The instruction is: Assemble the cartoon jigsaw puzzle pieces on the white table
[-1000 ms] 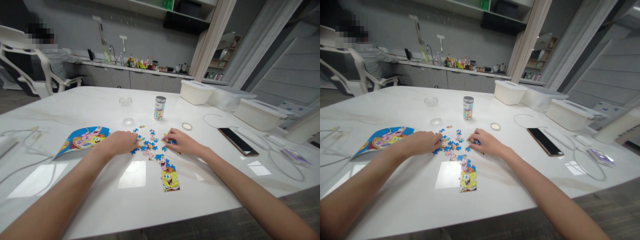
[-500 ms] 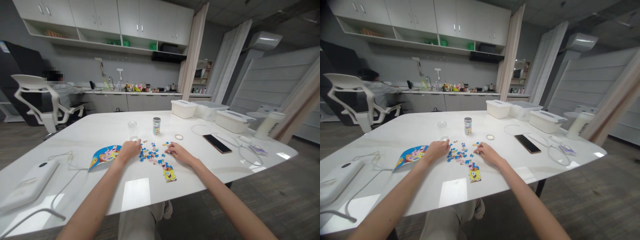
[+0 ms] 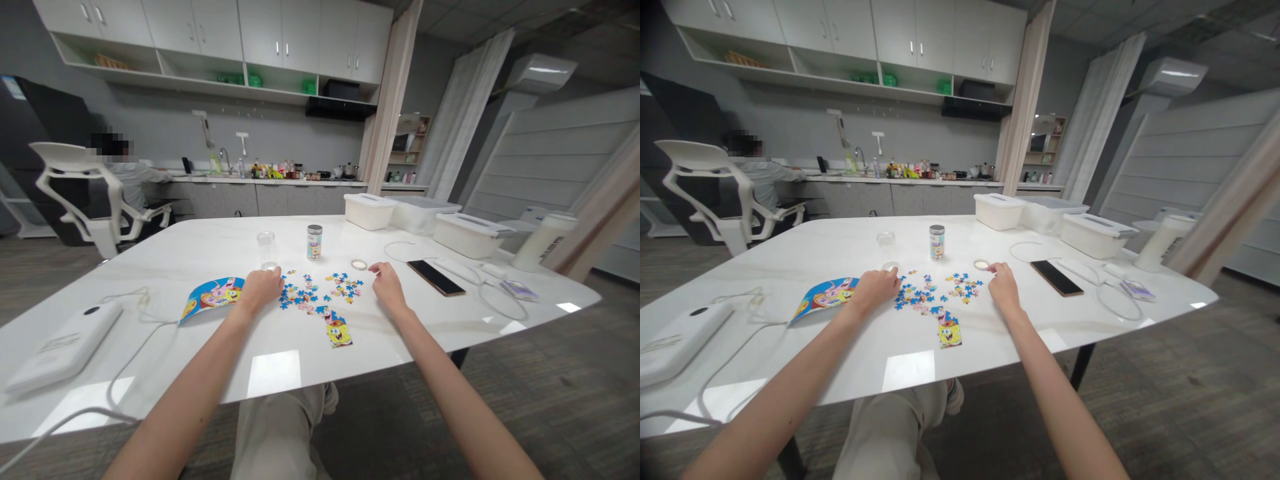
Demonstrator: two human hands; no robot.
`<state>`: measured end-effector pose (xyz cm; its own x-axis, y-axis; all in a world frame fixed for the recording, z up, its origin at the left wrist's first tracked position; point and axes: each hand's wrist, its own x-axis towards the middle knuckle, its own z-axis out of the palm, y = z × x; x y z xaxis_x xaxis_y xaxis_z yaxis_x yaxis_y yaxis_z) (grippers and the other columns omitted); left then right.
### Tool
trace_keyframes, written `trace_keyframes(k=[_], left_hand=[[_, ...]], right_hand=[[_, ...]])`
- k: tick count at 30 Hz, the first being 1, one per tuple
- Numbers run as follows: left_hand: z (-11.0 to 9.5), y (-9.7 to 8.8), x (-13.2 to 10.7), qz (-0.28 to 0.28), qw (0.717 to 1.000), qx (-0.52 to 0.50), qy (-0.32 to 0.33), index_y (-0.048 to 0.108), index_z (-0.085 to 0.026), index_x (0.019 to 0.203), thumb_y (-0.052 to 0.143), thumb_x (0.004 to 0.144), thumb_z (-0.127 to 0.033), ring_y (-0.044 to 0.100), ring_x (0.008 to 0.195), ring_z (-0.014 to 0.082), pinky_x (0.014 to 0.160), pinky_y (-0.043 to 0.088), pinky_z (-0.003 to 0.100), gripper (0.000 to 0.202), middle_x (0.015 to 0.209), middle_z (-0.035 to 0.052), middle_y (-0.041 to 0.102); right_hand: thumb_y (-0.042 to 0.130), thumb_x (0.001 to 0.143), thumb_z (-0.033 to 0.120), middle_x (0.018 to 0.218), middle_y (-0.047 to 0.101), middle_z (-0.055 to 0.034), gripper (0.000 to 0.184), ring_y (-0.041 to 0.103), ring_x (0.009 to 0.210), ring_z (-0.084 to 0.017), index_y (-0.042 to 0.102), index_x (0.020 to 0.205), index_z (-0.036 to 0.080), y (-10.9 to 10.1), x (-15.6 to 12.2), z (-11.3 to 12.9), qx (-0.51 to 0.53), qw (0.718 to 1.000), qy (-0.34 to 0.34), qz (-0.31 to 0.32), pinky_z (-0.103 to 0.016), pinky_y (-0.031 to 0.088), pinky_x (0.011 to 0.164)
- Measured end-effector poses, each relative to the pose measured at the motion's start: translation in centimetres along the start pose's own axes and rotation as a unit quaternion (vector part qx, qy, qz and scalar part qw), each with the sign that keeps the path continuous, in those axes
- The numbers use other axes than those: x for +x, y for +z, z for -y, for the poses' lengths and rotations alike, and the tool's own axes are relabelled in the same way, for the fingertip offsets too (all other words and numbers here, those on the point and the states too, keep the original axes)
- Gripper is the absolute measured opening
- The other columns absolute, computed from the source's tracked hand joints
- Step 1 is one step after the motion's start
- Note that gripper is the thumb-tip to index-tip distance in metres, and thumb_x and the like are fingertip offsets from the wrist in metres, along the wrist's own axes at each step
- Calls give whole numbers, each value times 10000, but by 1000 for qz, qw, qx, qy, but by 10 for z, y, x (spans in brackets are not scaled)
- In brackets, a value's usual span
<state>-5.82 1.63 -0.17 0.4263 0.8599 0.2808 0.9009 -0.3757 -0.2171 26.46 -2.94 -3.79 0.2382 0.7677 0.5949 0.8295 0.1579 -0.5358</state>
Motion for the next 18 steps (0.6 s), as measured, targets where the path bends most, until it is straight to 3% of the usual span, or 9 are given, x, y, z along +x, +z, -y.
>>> trace_keyframes(k=[4, 18], left_hand=[[2, -2, -1, 0, 1000, 18, -19, 638, -76, 990, 281, 914, -225, 696, 831, 340, 657, 467, 373, 394, 840, 215, 706], [-2, -5, 0, 11, 999, 9, -48, 641, -78, 991, 298, 913, -249, 686, 858, 320, 685, 452, 355, 391, 880, 220, 702]], right_hand=[[345, 646, -36, 946, 575, -104, 408, 548, 919, -239, 599, 881, 180, -2, -1, 0, -14, 1000, 1, 5, -369, 441, 858], [417, 681, -28, 894, 552, -66, 271, 519, 923, -209, 539, 786, 190, 8, -5, 9, -53, 987, -70, 133, -326, 420, 850]])
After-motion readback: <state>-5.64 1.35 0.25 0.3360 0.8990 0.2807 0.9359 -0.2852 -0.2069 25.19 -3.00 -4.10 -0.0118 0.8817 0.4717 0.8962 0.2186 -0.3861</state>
